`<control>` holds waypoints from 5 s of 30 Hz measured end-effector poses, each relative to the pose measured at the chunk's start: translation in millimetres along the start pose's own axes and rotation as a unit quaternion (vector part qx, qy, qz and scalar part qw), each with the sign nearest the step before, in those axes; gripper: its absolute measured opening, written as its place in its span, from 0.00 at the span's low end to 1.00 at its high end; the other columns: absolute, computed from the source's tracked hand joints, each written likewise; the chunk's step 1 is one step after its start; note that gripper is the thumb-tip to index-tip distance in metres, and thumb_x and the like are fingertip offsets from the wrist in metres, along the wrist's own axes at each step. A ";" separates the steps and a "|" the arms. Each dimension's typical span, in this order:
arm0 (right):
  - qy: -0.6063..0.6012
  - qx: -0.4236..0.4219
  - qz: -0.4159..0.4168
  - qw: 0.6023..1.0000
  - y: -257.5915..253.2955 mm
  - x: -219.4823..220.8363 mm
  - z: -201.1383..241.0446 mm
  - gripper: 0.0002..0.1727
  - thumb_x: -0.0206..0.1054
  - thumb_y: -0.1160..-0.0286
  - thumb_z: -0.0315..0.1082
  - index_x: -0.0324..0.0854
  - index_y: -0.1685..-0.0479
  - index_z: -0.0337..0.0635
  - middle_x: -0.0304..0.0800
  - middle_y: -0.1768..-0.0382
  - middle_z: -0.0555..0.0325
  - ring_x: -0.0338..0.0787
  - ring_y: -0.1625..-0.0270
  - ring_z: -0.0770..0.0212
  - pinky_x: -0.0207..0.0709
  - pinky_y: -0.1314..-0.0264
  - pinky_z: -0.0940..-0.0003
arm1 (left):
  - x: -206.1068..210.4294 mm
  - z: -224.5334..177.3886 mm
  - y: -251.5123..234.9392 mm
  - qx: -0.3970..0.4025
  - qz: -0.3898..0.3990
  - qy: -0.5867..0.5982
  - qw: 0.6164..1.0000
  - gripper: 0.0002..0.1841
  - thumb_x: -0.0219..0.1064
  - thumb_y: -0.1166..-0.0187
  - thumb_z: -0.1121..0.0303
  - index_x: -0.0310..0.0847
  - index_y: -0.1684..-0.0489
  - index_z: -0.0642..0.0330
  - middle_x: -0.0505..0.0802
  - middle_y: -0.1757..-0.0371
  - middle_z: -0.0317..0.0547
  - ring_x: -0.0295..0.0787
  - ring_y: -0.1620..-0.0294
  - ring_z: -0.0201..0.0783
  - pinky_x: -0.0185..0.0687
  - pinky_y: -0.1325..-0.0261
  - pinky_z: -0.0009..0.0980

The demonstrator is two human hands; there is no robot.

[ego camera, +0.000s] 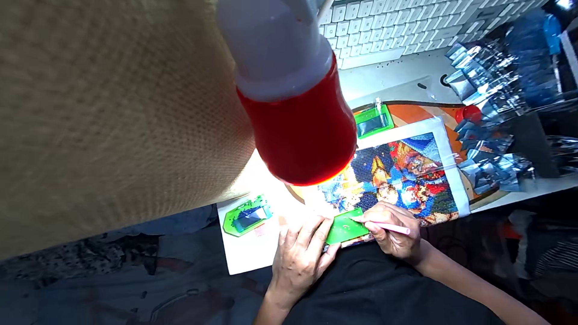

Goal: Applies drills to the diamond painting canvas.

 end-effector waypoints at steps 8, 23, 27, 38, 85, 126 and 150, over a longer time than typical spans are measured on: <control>0.016 -0.001 0.021 1.000 -4.3 0.8 4.7 0.15 0.63 0.16 0.44 0.90 0.57 0.43 0.95 0.59 0.59 0.93 0.50 0.67 0.86 0.42 0.73 | -0.1 -0.5 1.3 0.000 -0.001 0.005 1.000 0.28 0.74 0.34 0.40 0.89 0.32 0.34 0.91 0.32 0.27 0.85 0.35 0.33 0.76 0.36 0.36; 0.009 -0.001 0.037 0.999 -8.9 0.8 5.6 0.15 0.63 0.17 0.43 0.91 0.59 0.42 0.96 0.61 0.58 0.94 0.50 0.66 0.86 0.41 0.72 | -0.9 -1.2 -0.1 0.000 -0.001 0.008 1.000 0.28 0.74 0.33 0.40 0.89 0.32 0.34 0.91 0.33 0.27 0.85 0.36 0.33 0.77 0.37 0.36; -0.006 0.005 0.031 0.999 -9.3 0.8 3.9 0.16 0.63 0.16 0.43 0.91 0.59 0.42 0.96 0.60 0.58 0.94 0.49 0.66 0.86 0.40 0.71 | 0.2 0.0 0.1 0.002 0.001 0.007 1.000 0.28 0.74 0.32 0.40 0.88 0.31 0.34 0.91 0.32 0.28 0.85 0.35 0.33 0.77 0.36 0.36; -0.079 0.038 -0.071 0.994 -9.9 -8.1 1.8 0.15 0.60 0.14 0.43 0.87 0.58 0.43 0.94 0.62 0.61 0.94 0.55 0.67 0.88 0.48 0.72 | -0.1 -1.2 0.0 0.016 0.006 0.014 1.000 0.28 0.74 0.33 0.40 0.89 0.32 0.33 0.91 0.32 0.26 0.84 0.37 0.32 0.75 0.37 0.36; 0.013 0.058 -0.057 0.997 -5.6 -13.9 2.3 0.17 0.59 0.13 0.43 0.89 0.56 0.40 0.95 0.60 0.58 0.93 0.50 0.68 0.87 0.41 0.73 | -7.2 1.1 5.0 0.051 0.037 0.026 0.998 0.27 0.74 0.33 0.40 0.88 0.32 0.30 0.91 0.34 0.28 0.85 0.38 0.33 0.76 0.37 0.37; -0.041 0.062 -0.024 0.997 -18.9 -8.0 10.9 0.14 0.65 0.17 0.40 0.90 0.56 0.39 0.96 0.57 0.57 0.95 0.48 0.67 0.88 0.39 0.72 | -3.1 -4.3 1.1 0.012 0.023 0.005 1.000 0.27 0.73 0.32 0.39 0.88 0.32 0.28 0.90 0.32 0.27 0.83 0.35 0.35 0.74 0.35 0.40; 0.013 0.125 -0.122 0.985 12.7 -47.9 -12.0 0.15 0.59 0.14 0.42 0.87 0.53 0.40 0.93 0.61 0.62 0.93 0.55 0.72 0.88 0.48 0.76 | 4.7 -13.1 -1.0 0.038 0.042 0.008 0.998 0.30 0.74 0.34 0.40 0.86 0.29 0.29 0.89 0.32 0.32 0.82 0.37 0.35 0.72 0.35 0.39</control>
Point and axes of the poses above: each hand's wrist, its own y-axis away from the middle knuckle, its own x-axis out of the palm, z = x × y, the point moved 2 cm from there along -y, towards the middle knuckle
